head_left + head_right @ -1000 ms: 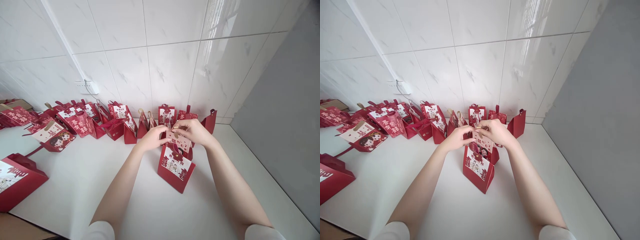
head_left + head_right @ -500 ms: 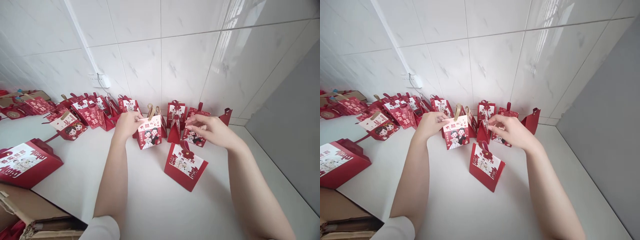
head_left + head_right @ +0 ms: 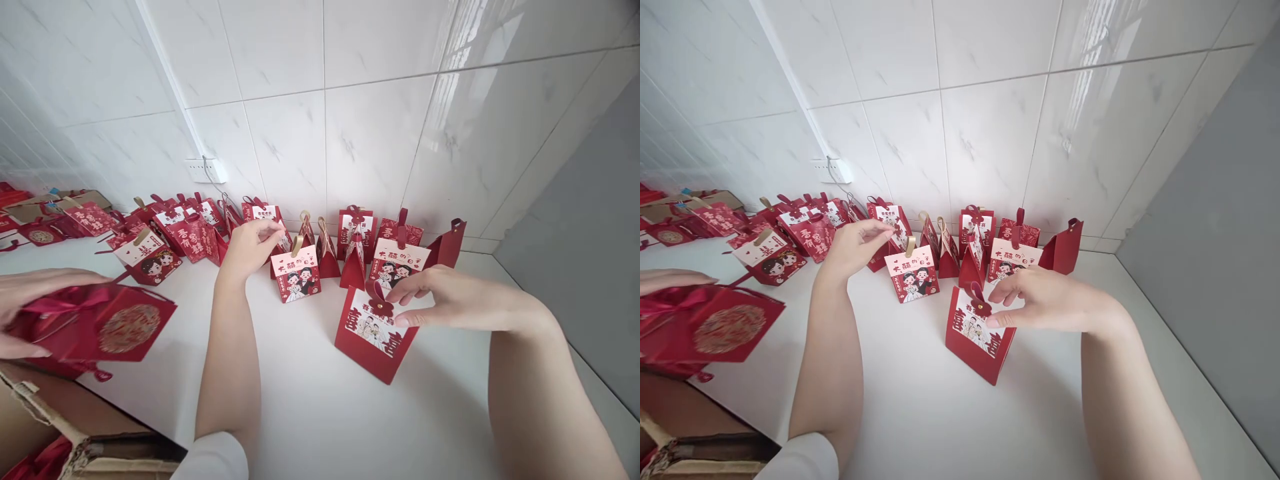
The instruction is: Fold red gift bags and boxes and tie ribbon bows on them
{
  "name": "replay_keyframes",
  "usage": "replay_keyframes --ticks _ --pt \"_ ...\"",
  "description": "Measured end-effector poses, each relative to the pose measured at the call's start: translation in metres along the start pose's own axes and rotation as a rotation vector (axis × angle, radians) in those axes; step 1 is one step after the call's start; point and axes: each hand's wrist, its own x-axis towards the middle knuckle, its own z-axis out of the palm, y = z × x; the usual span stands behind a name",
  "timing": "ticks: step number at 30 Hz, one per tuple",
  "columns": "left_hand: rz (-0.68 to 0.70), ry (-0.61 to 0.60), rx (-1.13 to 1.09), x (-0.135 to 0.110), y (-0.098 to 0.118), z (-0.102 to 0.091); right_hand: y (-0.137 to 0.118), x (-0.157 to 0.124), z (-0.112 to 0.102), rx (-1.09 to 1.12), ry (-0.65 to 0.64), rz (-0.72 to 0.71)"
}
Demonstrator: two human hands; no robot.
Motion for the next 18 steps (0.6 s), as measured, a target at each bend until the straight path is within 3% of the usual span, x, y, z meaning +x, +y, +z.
replay_keyframes --ticks 2,4,8,10,14,18 --pt "0.102 0.068 -0.137 -0.003 0.022 0.004 0.002 0.002 0.001 -0.029 -0.003 -0.010" --pt "0.169 0.017 -0.250 -0.007 0.040 0.010 0.004 0.009 0.003 -0.053 0.007 -0.016" --pt "0.245 -0.411 -0.166 -0.015 0.057 0.026 0.007 0.027 0.008 -0.091 0.129 -0.046" --pt "0.289 -0.551 -0.039 -0.018 0.055 0.037 0.009 0.035 0.012 -0.091 0.189 -0.069" --pt "0.298 -0.537 0.154 -0.021 0.047 0.059 0.012 0.048 0.022 -0.086 0.280 -0.087" --pt "0.232 -0.524 0.091 -0.023 0.052 0.069 0.009 0.052 0.028 -0.007 0.292 -0.109"
